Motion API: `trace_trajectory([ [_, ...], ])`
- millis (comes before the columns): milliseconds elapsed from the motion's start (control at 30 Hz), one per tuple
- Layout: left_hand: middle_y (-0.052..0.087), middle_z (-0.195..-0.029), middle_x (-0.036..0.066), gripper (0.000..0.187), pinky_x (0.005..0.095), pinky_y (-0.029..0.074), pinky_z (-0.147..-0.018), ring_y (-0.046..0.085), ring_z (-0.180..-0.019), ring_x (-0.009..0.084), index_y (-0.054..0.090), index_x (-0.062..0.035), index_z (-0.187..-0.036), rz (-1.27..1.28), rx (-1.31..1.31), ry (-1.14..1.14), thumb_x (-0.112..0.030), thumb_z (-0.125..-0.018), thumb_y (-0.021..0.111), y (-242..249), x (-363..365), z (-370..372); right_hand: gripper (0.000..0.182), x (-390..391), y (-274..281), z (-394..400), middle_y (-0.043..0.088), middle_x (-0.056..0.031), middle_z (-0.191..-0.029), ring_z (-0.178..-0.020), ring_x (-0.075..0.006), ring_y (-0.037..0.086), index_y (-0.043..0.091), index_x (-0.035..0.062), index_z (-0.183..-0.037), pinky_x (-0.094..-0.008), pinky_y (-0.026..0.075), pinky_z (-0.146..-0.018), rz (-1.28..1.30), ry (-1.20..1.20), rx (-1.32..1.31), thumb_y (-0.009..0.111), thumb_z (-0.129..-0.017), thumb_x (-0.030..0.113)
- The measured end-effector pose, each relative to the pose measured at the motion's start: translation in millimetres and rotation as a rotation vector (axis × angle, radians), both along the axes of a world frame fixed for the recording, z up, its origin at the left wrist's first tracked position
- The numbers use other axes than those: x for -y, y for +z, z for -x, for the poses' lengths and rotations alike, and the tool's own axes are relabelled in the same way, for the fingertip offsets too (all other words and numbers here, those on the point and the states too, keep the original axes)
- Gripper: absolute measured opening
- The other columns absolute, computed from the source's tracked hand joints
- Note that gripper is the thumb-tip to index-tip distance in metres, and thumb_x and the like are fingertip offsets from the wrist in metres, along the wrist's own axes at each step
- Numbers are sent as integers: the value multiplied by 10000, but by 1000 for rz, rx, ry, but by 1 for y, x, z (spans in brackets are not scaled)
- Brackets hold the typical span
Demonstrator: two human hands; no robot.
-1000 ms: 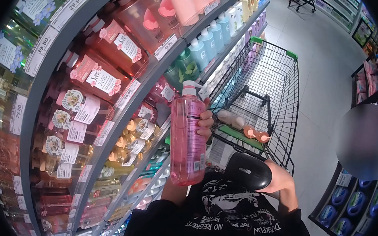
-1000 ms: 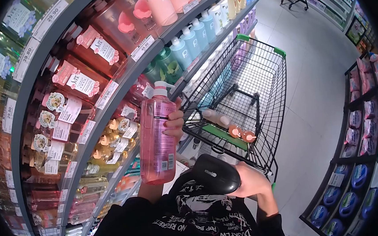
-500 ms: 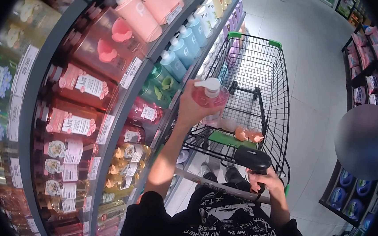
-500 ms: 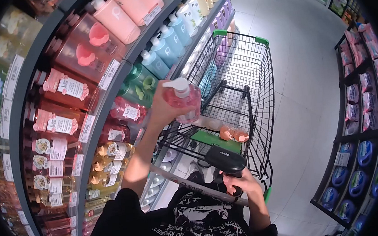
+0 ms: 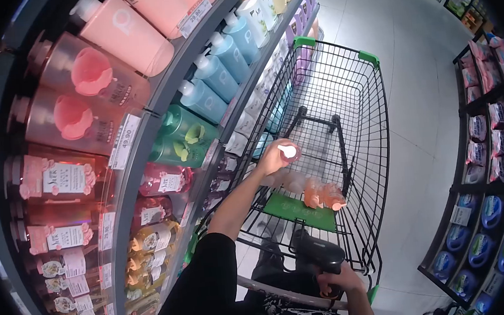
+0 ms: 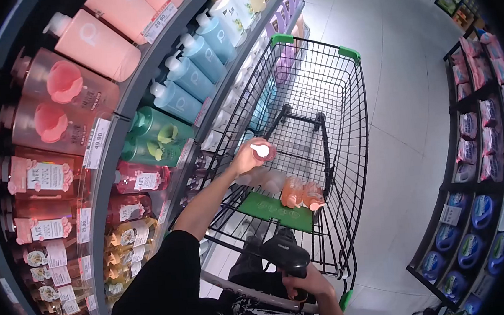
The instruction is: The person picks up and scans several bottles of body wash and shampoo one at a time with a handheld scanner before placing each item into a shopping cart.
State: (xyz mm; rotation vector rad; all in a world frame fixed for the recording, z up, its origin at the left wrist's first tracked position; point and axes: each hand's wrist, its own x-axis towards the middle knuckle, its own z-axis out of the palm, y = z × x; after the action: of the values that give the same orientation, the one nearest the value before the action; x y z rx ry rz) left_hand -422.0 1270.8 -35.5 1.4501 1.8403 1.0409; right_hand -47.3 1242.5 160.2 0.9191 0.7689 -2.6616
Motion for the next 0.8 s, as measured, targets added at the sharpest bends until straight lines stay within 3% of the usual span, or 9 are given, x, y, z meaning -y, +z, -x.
trace_trajectory([
  [167,655,-1085,106,490,379,512,-889,624,-1016,322,653,-114,-1095,42,-5,1,-10,-634,780,-50,13,3,347,-5,-11,1,562,-66,-669,-501,-142,578,501,-35,-1084,-283,488,-477,59,-36,-70,671,-783,-6],
  [267,655,-1120,115,464,380,514,-894,628,-1036,308,634,-100,-1107,15,-7,134,-90,-670,790,-87,26,-1,358,-6,-9,3,558,-79,-661,-496,-147,574,491,-39,-1097,-292,495,-483,92,-68,-85,670,-789,-6],
  [500,669,-1064,104,457,386,500,-899,626,-1010,304,652,-87,-1065,-35,-15,244,-49,-629,786,-97,31,0,373,-4,-12,2,558,-86,-662,-516,-168,583,495,-34,-1107,-325,504,-503,191,-138,-98,678,-785,-2],
  [567,670,-1055,99,478,387,491,-904,617,-1020,298,663,-90,-1056,-6,86,257,-41,-597,786,-102,35,7,372,-3,-13,-1,561,-87,-666,-525,-172,589,499,-33,-1104,-325,501,-503,187,-128,-74,682,-783,1],
  [633,662,-1085,107,513,375,481,-931,609,-1055,288,671,-90,-1078,25,159,273,-57,-580,791,-123,39,11,371,-2,-15,-2,563,-87,-671,-533,-175,595,502,-32,-1101,-324,497,-503,179,-119,-58,686,-781,4],
  [667,646,-1133,129,638,370,474,-953,607,-1079,285,648,-94,-1158,102,-35,293,-115,-547,833,-134,43,9,371,-2,-15,-3,567,-88,-678,-534,-174,596,504,-32,-1100,-319,491,-499,163,-116,-52,688,-780,8],
  [700,646,-1133,129,638,370,474,-953,607,-1079,285,648,-94,-1158,101,-40,296,-115,-547,833,-138,46,8,371,-2,-15,-3,571,-88,-685,-535,-173,597,506,-31,-1099,-314,485,-495,147,-112,-48,691,-780,11],
  [800,615,-1226,174,916,372,480,-960,595,-1137,291,548,-38,-1291,248,312,474,-193,-464,908,-140,49,7,376,-2,-19,-5,575,-89,-690,-528,-173,594,509,-28,-1099,-309,477,-490,129,-91,-75,700,-779,24],
])
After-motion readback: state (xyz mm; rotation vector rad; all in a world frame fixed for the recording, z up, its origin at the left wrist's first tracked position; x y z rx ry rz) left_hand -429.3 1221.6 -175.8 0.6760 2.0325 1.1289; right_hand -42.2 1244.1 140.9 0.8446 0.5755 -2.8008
